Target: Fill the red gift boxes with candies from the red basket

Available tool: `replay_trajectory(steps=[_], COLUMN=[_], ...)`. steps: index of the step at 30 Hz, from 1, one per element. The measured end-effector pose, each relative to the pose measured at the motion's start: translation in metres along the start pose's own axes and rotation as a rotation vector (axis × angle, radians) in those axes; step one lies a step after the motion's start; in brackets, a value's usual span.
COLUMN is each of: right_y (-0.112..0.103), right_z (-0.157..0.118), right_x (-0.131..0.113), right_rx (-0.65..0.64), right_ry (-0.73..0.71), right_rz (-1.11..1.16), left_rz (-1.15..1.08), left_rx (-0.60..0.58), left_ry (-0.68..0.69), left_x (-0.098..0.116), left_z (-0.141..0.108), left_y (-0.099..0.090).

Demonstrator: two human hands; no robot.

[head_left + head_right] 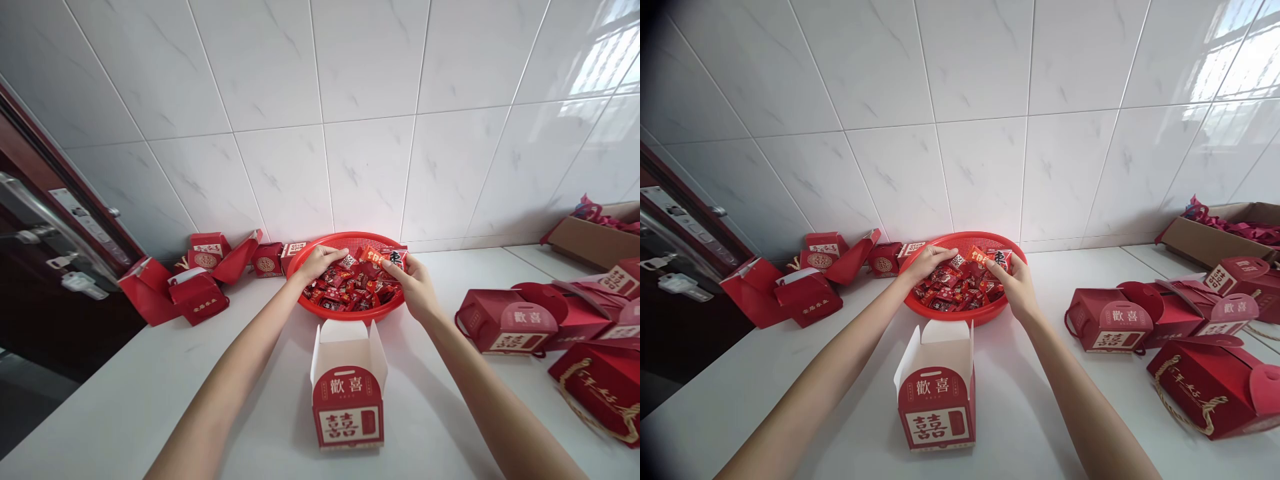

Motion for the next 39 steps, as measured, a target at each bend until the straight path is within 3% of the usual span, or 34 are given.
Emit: replay_trajectory(steps=[12, 26, 39], right_y=[-0.002, -0.002, -0.004], right_z=[0.002, 0.002, 0.006], right_x=[0.002, 0.002, 0.000], right_rx=[0.001, -0.001, 0.105], right_ry=[0.014, 0.020, 0.029], right_rz=[-0.004, 0.011, 0.119], left_rz=[-0.025, 0.010, -0.027], left_rx=[-0.021, -0.223, -0.084], left_ry=[-0.002, -0.015, 0.020], left_x=[0.002, 0.001, -0.013], left_z=[-0.004, -0.004, 0.004], left_y=[0.001, 0.003, -0.003])
Point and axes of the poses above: each hand's wrist, its own z-axis towards the middle knuckle, its own y-axis out of the palm, x = y × z, the point moved 1 cm from there along z, towards the middle knuckle, and after that the axes turned 6 degrees about x, right-handed, at the moved point
